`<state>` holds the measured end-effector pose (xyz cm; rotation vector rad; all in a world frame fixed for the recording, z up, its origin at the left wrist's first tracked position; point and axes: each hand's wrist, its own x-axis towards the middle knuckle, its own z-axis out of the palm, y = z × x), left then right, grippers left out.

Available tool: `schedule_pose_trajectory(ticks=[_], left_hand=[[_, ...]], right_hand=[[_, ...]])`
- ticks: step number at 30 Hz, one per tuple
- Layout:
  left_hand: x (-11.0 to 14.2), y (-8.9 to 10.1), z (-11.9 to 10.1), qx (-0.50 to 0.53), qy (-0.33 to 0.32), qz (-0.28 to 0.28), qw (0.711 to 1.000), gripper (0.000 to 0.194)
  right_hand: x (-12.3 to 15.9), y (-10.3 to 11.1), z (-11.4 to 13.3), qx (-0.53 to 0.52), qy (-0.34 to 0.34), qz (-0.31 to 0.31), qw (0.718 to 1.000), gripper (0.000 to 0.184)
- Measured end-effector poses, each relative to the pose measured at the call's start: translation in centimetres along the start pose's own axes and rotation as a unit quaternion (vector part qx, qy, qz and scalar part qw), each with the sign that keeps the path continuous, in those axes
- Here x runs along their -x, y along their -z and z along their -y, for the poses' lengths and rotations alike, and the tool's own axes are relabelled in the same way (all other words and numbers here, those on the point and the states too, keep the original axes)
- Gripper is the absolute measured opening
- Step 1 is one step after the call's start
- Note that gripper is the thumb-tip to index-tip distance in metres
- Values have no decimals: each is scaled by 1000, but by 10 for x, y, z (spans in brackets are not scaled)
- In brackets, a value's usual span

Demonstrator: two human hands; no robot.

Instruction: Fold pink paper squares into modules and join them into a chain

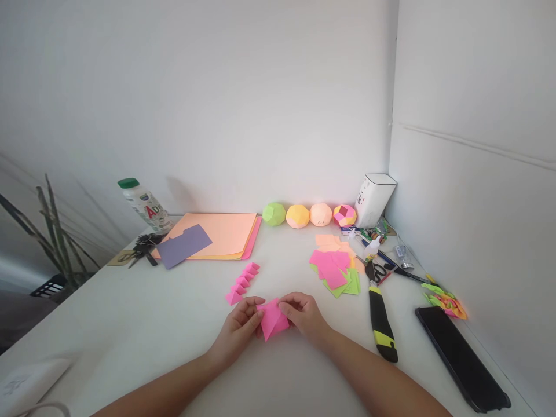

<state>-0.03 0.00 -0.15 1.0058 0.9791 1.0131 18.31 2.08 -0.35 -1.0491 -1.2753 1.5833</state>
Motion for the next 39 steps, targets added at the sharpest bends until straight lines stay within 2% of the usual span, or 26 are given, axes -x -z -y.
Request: schedule_pose_trajectory(ticks=[6,12,16,21,27,39], left_hand=[[1,0,1,-11,3,-4,1000,35],[0,3,6,32,-8,39,999,27],[2,1,1,35,-7,57,998,24],[3,1,-1,-25,-14,89,996,25],[2,2,-1,-48,-16,83,995,21],[0,4,-1,-26,-12,87,996,26]], right_hand=[[0,-1,-3,39,2,27,999,16],[-1,2,-11,36,-2,51,998,23],[-1,0,-7,47,16,45,998,20],[1,-1,-3,64,30,35,997,17],[2,-3,-5,91,60,21,994,13],[2,-4,-4,104,84,0,991,12]])
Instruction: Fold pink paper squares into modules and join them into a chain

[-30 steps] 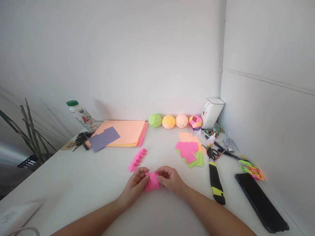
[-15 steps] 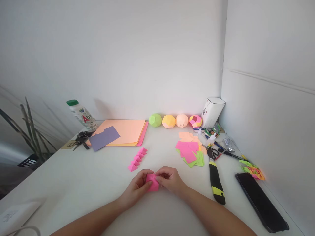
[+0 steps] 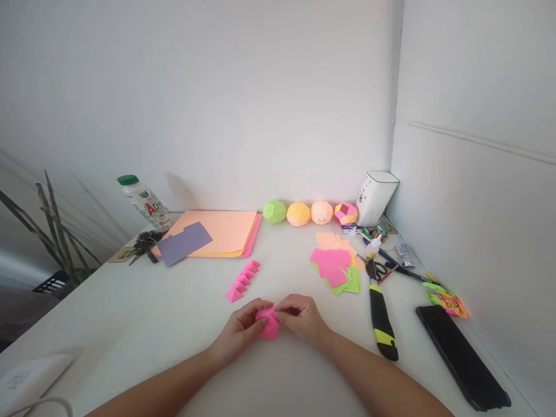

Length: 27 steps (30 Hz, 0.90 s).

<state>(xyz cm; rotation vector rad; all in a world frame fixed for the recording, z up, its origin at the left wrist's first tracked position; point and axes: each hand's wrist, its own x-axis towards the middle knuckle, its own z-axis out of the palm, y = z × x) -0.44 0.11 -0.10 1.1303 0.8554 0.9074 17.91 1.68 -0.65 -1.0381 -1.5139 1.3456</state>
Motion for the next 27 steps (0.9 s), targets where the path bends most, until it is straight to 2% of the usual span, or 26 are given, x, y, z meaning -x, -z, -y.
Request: schedule_pose_trajectory(ticks=[17,23,27], left_hand=[[0,-1,1,22,15,-24,999,31],[-1,-1,3,35,21,-41,998,37],[-2,0,8,16,1,-51,999,33]], right_hand=[[2,0,0,52,34,15,998,12],[4,-3,4,81,48,27,995,18],[5,-4,5,83,52,47,994,21]])
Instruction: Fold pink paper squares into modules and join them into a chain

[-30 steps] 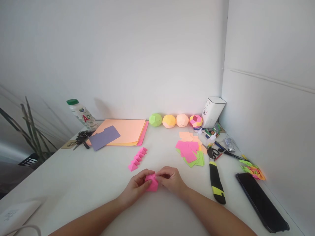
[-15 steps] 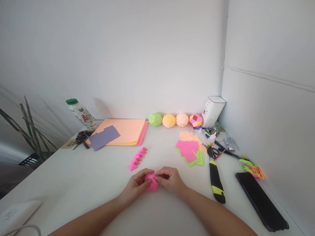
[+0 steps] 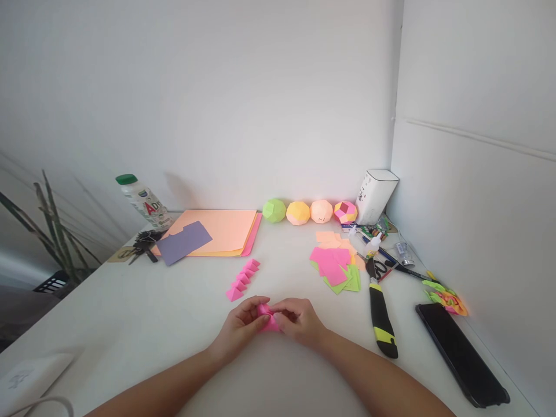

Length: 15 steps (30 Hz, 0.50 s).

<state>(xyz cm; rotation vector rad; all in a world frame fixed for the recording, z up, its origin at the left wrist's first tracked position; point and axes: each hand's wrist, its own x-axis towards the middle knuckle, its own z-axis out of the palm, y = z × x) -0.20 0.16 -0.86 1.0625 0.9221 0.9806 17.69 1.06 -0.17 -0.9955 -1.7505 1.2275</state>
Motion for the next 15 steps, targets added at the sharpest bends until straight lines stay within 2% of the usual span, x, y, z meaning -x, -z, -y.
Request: schedule_pose_trajectory(ticks=[5,10,15], left_hand=[[-2,0,0,-93,-85,-18,992,23],[1,-1,-5,-184,-91,13,979,18],[5,0,-1,-241,-119,-12,963,18]], right_hand=[[-1,-1,0,32,23,-12,999,18],[-1,-1,-2,53,62,-26,996,16],[0,-2,-3,71,73,-33,994,15]])
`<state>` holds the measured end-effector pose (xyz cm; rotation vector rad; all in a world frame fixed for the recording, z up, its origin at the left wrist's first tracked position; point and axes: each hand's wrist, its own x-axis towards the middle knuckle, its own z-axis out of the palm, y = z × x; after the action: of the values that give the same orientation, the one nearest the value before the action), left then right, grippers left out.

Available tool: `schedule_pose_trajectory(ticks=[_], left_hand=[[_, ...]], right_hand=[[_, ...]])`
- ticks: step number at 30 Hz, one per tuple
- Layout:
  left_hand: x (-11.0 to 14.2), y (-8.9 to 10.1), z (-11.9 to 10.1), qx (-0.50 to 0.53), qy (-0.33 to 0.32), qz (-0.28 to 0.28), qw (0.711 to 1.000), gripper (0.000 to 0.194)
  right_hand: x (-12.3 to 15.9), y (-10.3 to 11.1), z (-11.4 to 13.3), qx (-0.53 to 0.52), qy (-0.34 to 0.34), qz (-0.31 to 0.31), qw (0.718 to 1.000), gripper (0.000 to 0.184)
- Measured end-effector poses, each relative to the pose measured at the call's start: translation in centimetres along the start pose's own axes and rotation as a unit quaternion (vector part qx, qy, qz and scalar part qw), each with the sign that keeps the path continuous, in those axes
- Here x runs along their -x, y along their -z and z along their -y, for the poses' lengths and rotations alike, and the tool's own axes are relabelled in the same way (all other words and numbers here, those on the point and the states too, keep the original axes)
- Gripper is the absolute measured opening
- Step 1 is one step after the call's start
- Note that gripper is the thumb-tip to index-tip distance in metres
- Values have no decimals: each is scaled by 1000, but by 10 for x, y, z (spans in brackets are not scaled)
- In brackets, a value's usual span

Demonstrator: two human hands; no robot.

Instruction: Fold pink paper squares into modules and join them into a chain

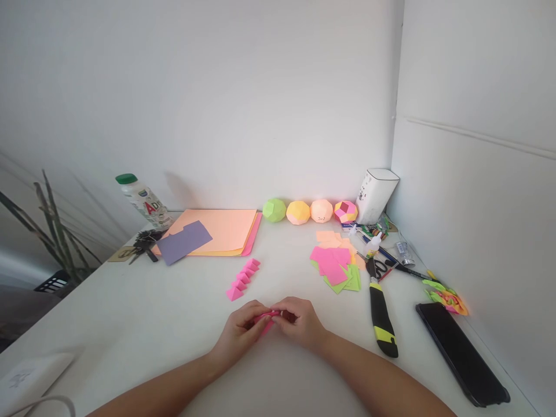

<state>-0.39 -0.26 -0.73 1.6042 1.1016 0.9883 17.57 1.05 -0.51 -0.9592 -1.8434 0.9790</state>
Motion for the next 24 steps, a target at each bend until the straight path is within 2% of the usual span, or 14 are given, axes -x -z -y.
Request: schedule_pose_trajectory(ticks=[4,11,24], left_hand=[[1,0,3,-36,-27,-8,999,19],[-1,0,0,-35,-59,-5,998,20],[0,2,4,-7,-52,12,999,20]], right_hand=[[-1,-1,-2,3,-9,2,1000,14],[-2,-1,-4,-15,-44,11,999,13],[-3,1,-4,-62,-90,21,994,11]])
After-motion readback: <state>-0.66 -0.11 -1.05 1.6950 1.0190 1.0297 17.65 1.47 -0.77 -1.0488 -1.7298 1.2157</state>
